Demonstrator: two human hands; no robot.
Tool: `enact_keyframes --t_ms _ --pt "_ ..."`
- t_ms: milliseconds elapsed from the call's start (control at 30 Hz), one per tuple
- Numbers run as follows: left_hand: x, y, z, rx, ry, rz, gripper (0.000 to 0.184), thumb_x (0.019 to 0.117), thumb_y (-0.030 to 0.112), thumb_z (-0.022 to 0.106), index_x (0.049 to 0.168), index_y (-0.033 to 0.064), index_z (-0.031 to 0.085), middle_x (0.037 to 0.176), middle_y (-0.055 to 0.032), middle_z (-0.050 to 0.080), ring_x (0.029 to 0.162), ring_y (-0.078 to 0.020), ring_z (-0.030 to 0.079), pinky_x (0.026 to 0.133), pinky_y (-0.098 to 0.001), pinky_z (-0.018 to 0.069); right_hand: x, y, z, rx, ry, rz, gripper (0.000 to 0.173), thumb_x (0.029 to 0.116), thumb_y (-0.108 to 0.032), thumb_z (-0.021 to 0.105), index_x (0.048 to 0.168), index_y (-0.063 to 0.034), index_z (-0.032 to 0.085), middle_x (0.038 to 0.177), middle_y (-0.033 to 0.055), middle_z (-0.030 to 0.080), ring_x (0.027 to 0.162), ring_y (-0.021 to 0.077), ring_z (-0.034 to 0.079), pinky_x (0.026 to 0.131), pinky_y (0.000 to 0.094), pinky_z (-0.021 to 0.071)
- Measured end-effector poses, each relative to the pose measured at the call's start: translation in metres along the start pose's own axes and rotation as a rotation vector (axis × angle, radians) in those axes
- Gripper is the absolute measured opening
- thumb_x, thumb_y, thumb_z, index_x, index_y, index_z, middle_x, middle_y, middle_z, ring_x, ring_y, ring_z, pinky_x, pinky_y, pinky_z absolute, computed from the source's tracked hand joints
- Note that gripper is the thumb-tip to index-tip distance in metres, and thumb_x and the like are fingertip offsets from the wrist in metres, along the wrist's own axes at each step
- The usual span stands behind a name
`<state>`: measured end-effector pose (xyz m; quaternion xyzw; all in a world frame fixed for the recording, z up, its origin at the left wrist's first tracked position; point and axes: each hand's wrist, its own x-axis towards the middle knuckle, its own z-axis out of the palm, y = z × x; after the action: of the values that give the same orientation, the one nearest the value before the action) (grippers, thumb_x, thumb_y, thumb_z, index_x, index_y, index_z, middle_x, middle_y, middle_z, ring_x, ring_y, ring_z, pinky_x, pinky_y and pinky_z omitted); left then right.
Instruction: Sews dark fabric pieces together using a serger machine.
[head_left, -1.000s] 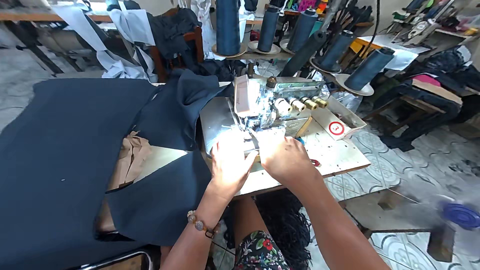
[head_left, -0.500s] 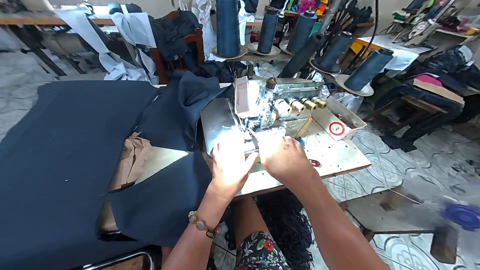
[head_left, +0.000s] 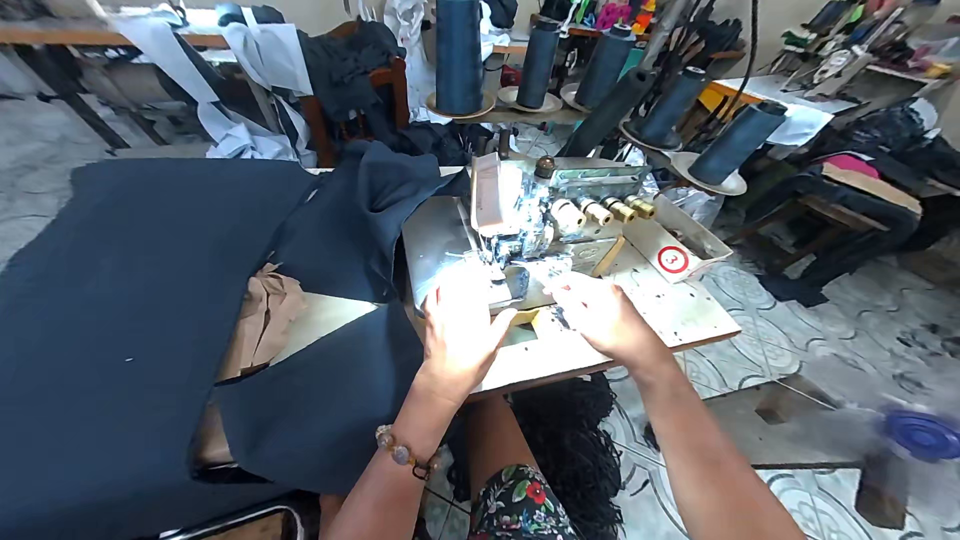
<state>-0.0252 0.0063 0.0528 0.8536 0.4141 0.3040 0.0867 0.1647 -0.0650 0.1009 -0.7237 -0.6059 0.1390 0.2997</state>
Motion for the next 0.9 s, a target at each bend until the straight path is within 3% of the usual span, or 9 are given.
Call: enact_keyframes --t_ms 67,133,367,900 --pt "0.000 0.000 0.001 0.009 0.011 0.006 0.055 0.0973 0.048 0.060 0.134 0.0070 0.063 0.142 -0.0139 0.060 0.137 -0.0360 0.051 0.113 -0.0612 0.0330 0.011 0.011 0.007 0.312 -0.038 0.105 0.019 0.1064 -0.013 0.052 0.104 -0.0032 0.069 0.065 -0.0016 0.052 0.051 0.0043 0.047 0.050 0.0206 0.0431" --pt "0.000 -0.001 0.001 0.025 0.008 0.010 0.056 0.0977 0.049 0.058 0.134 0.0069 0.063 0.141 -0.0140 0.060 0.137 -0.0358 0.051 0.113 -0.0607 0.0331 0.019 0.007 0.008 0.568 -0.106 0.246 0.021 0.1078 -0.019 0.051 0.106 -0.0069 0.067 0.058 -0.0061 0.046 0.046 0.0005 0.040 0.044 0.0157 0.0357" --pt "0.000 -0.002 0.002 0.052 0.007 0.021 0.057 0.0966 0.051 0.059 0.135 0.0086 0.063 0.140 -0.0138 0.060 0.135 -0.0353 0.051 0.112 -0.0606 0.0343 0.033 0.017 0.011 0.789 -0.271 0.281 0.026 0.1096 -0.024 0.045 0.111 -0.0071 0.065 0.055 -0.0079 0.038 0.040 -0.0014 0.032 0.039 0.0126 0.0292" --pt "0.001 -0.003 0.006 0.072 0.034 0.044 0.059 0.0938 0.051 0.064 0.134 0.0081 0.063 0.140 -0.0132 0.060 0.134 -0.0350 0.052 0.110 -0.0599 0.0363 0.043 0.031 0.010 0.876 -0.382 0.199 0.028 0.1086 -0.021 0.042 0.111 -0.0071 0.066 0.054 -0.0093 0.039 0.039 -0.0032 0.032 0.038 0.0112 0.0301"
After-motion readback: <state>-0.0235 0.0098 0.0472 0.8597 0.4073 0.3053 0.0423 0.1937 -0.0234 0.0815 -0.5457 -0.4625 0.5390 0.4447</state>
